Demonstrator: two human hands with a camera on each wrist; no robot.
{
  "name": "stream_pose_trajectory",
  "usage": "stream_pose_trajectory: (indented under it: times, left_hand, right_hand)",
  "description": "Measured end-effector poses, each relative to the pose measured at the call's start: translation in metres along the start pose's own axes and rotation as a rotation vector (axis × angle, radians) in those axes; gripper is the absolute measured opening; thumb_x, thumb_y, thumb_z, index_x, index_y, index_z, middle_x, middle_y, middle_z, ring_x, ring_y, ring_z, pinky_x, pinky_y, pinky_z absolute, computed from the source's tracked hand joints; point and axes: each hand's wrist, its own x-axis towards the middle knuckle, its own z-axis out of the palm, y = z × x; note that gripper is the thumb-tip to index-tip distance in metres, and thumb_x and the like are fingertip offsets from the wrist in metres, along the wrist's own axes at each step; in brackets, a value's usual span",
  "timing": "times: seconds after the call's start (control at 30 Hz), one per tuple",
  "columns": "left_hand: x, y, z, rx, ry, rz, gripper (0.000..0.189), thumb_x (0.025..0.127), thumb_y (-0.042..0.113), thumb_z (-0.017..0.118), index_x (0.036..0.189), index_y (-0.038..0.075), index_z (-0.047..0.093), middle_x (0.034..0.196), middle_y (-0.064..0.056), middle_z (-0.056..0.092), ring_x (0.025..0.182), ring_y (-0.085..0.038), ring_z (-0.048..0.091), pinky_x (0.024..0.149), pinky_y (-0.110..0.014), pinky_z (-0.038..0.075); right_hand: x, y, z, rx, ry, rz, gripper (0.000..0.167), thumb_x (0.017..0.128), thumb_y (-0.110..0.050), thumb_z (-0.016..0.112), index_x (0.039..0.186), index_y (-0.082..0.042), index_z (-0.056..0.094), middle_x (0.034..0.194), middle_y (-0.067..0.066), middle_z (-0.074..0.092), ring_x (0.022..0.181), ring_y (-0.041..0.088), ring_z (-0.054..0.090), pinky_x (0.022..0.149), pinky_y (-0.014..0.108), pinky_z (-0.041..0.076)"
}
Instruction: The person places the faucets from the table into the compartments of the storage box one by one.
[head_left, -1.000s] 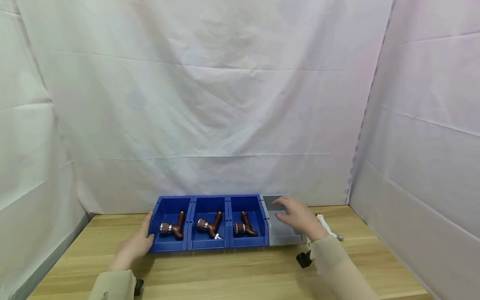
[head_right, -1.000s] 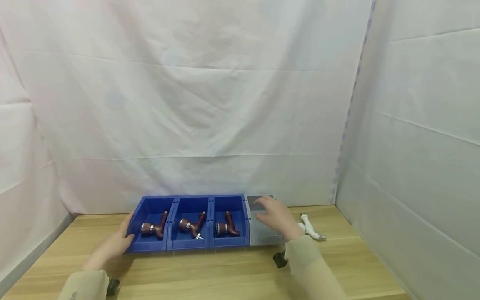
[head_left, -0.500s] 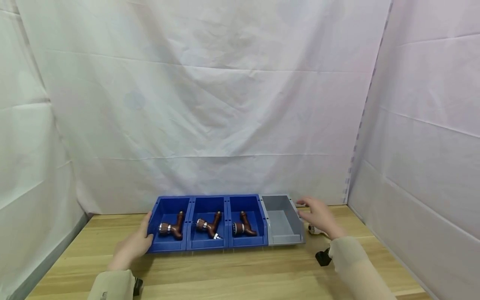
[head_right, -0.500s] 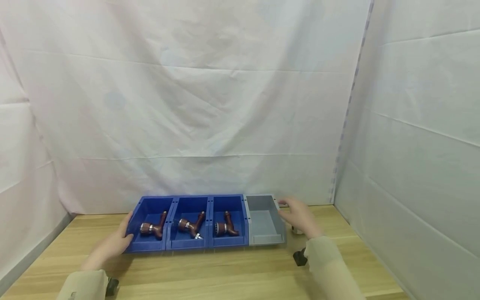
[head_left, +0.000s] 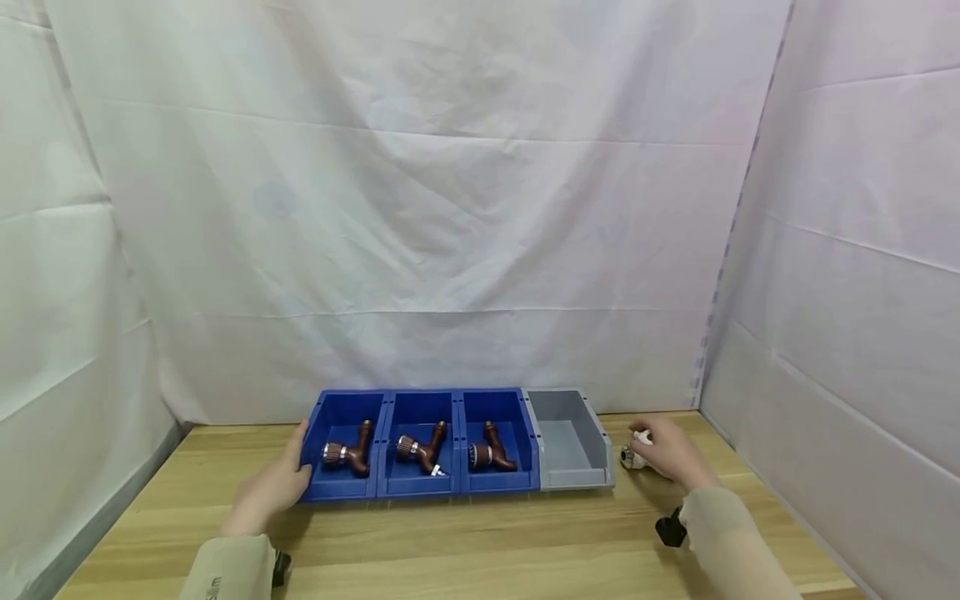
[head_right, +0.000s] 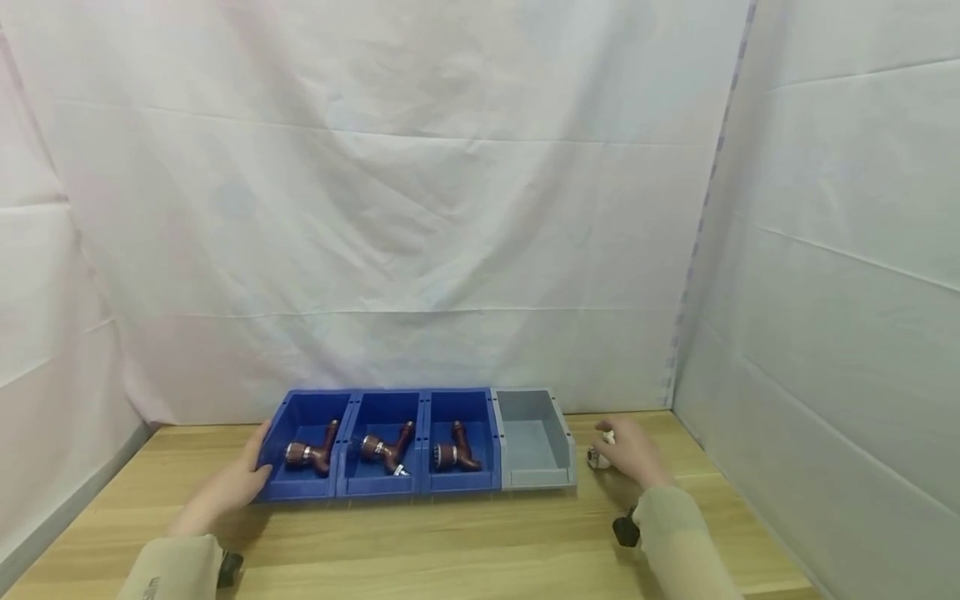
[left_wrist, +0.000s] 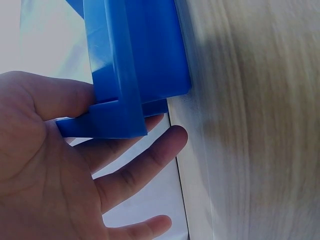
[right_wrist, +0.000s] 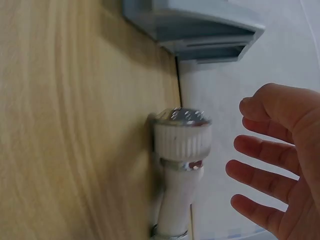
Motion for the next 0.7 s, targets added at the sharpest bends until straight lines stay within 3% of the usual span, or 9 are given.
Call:
stream_pose_trajectory:
  times: [0.23, 0.47, 0.7]
  left_hand:
    - [-0.001, 0.001, -0.001, -0.001, 0.001, 0.013, 0.071, 0.097, 0.013, 0.043, 0.153, -0.001, 0.001, 0.136, -0.041, 0.038, 0.116, -0.056, 0.048, 0.083, -0.067, 0.043]
    - [-0.002, 0.002, -0.001, -0.007, -0.002, 0.011, 0.071, 0.097, 0.012, 0.042, 0.153, -0.002, 0.001, 0.137, -0.041, 0.037, 0.117, -0.057, 0.047, 0.084, -0.067, 0.042]
    - [-0.003, 0.005, -0.002, -0.013, -0.006, 0.01, 0.07, 0.097, 0.012, 0.042, 0.153, -0.003, 0.001, 0.137, -0.041, 0.036, 0.118, -0.056, 0.046, 0.086, -0.067, 0.042]
  right_hand:
    - [-0.003, 0.016, 0.004, -0.042, -0.009, 0.035, 0.033, 0.088, -0.018, 0.067, 0.114, 0.002, 0.065, 0.113, 0.022, 0.064, 0.103, 0.042, 0.06, 0.084, 0.057, 0.047]
    - [-0.006, 0.018, 0.006, -0.063, -0.03, 0.04, 0.052, 0.087, -0.037, 0.071, 0.118, 0.004, 0.064, 0.118, 0.024, 0.062, 0.11, 0.046, 0.055, 0.09, 0.061, 0.042]
    - [-0.009, 0.022, 0.01, -0.082, -0.068, 0.088, 0.056, 0.084, -0.046, 0.071, 0.114, 0.001, 0.066, 0.122, 0.027, 0.058, 0.112, 0.048, 0.052, 0.09, 0.062, 0.041]
